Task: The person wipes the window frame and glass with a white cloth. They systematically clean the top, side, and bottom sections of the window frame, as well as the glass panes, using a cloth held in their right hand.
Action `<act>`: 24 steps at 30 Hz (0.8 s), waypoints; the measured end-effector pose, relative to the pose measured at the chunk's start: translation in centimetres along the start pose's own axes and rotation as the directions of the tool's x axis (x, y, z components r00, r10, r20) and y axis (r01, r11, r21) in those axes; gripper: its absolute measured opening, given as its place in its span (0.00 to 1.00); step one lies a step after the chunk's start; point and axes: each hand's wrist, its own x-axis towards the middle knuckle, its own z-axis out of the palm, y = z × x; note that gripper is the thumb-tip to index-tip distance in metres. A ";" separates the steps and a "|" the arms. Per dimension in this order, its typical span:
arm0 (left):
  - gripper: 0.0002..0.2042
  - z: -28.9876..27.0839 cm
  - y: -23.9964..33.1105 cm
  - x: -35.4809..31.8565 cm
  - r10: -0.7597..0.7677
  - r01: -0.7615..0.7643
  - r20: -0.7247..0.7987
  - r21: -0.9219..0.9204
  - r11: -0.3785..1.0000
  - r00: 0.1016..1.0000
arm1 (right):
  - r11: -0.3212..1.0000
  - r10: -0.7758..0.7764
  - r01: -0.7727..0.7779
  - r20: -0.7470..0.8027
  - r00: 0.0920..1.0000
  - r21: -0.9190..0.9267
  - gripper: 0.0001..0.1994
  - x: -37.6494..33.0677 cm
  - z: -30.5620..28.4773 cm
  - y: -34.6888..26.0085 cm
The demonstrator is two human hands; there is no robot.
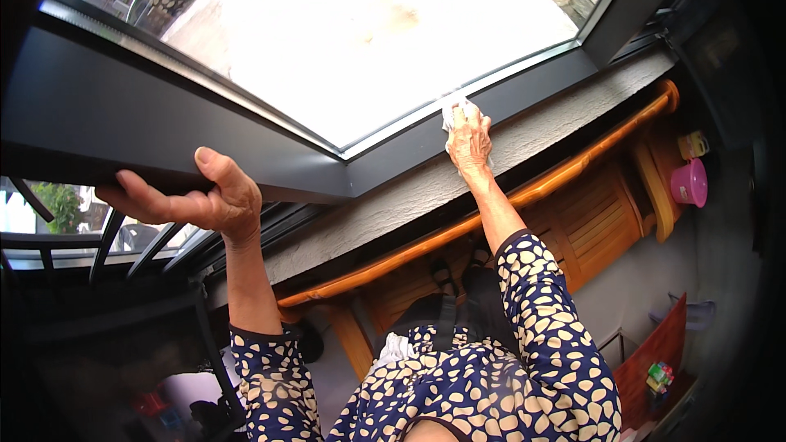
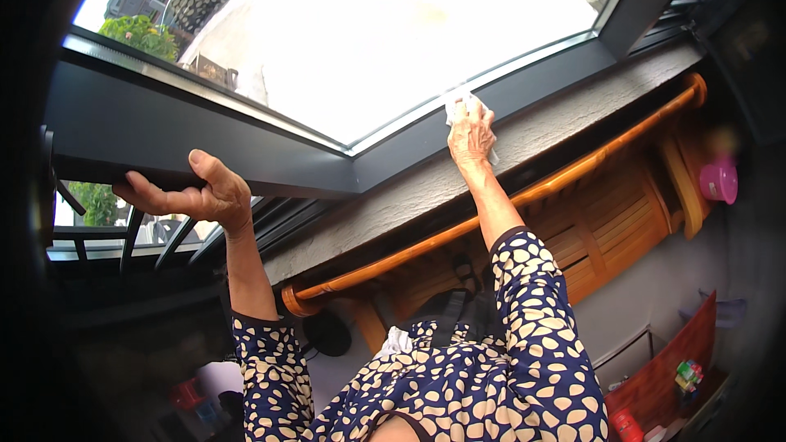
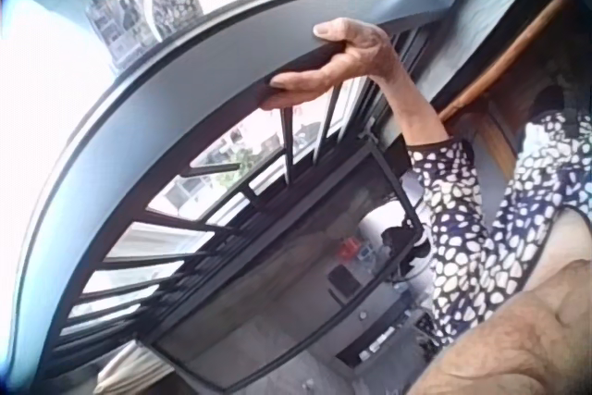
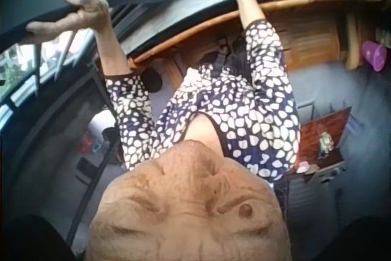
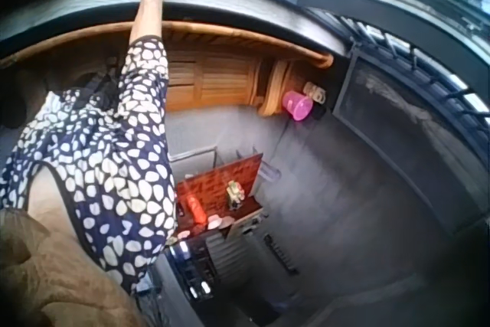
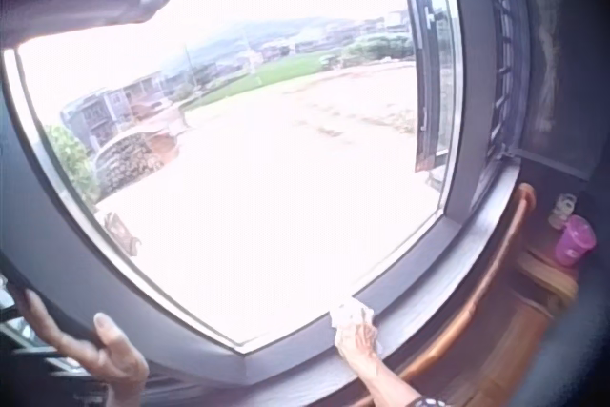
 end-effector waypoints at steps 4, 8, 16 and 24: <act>0.36 0.0 -0.2 -0.1 0.008 -0.008 0.003 0.040 0.999 1.000 | 0.988 -0.113 0.110 -0.024 0.993 -0.112 0.23 -1.8 1.0 -3.0; 0.36 0.0 -0.5 -0.1 0.009 -0.008 -0.002 0.015 1.000 1.000 | 0.963 -0.208 0.234 0.181 0.961 -0.133 0.29 -3.9 1.7 -6.5; 0.36 0.3 -0.5 -0.1 0.022 -0.022 -0.015 -0.003 1.000 1.000 | 0.877 -0.481 0.459 0.260 0.838 0.142 0.32 -7.8 2.7 -12.9; 0.36 -0.1 -0.5 -0.6 -0.006 0.006 0.005 0.090 0.996 1.000 | 0.760 -0.637 0.428 0.429 0.641 0.490 0.14 -8.5 1.6 -10.9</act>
